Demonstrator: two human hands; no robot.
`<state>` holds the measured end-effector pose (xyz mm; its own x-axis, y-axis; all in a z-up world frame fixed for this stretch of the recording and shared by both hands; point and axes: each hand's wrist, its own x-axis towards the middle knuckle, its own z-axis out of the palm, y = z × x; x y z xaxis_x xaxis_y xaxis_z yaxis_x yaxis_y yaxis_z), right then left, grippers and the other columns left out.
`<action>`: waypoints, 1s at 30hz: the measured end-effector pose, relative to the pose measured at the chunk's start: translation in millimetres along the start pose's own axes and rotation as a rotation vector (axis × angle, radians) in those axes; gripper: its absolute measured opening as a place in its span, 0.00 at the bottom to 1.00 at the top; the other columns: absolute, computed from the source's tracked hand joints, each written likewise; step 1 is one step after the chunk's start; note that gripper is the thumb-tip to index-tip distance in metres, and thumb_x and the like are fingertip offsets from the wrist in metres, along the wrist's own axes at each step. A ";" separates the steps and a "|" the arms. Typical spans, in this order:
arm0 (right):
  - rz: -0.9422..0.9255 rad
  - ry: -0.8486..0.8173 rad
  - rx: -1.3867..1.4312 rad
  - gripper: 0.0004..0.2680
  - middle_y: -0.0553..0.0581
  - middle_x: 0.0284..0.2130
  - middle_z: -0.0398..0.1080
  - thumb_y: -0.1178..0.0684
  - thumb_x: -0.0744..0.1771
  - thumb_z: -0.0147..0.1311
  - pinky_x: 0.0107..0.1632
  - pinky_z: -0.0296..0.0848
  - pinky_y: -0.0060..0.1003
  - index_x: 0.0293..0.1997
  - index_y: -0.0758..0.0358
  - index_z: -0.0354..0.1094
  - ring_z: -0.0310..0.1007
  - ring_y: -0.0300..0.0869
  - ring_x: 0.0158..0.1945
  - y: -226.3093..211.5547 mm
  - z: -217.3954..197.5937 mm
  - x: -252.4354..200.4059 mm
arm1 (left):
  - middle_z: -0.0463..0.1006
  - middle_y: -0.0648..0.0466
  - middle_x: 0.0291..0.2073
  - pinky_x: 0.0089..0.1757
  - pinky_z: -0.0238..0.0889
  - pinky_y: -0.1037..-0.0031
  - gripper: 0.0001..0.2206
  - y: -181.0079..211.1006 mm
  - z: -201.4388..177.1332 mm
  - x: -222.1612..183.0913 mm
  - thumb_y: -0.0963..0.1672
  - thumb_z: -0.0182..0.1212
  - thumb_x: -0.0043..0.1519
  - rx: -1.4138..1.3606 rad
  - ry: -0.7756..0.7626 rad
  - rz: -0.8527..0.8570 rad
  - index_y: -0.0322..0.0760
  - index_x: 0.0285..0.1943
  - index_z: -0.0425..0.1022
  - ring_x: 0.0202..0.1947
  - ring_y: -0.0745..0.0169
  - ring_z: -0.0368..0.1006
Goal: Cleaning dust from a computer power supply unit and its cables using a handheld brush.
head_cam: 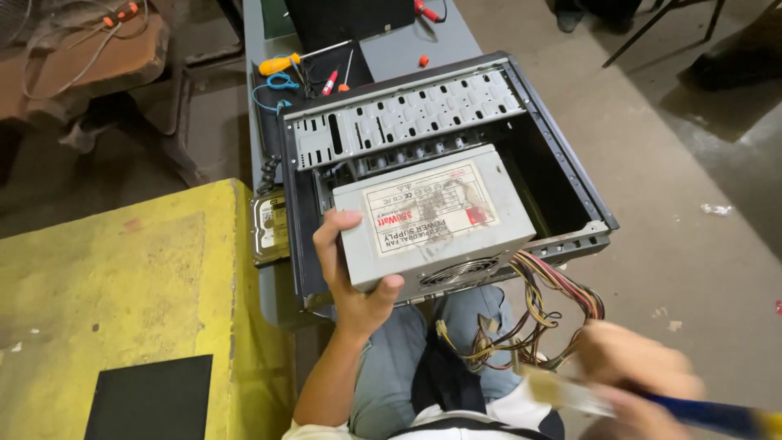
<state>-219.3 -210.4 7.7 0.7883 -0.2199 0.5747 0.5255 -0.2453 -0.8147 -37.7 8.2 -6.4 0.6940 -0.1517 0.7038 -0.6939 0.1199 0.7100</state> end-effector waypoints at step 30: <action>0.520 -0.112 0.657 0.25 0.80 0.56 0.69 0.71 0.60 0.55 0.24 0.71 0.28 0.61 0.49 0.69 0.78 0.56 0.39 150.6 -24.6 -65.7 | 0.63 0.53 0.52 0.59 0.61 0.58 0.29 7.3 2.6 5.9 0.58 0.62 0.58 0.033 0.031 0.059 0.48 0.63 0.59 0.54 0.54 0.63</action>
<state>-199.8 -256.2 -150.9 0.9901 -0.0493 0.1316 0.1393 0.4678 -0.8728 -39.2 5.7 2.8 0.6567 -0.1145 0.7454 -0.7396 0.0954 0.6662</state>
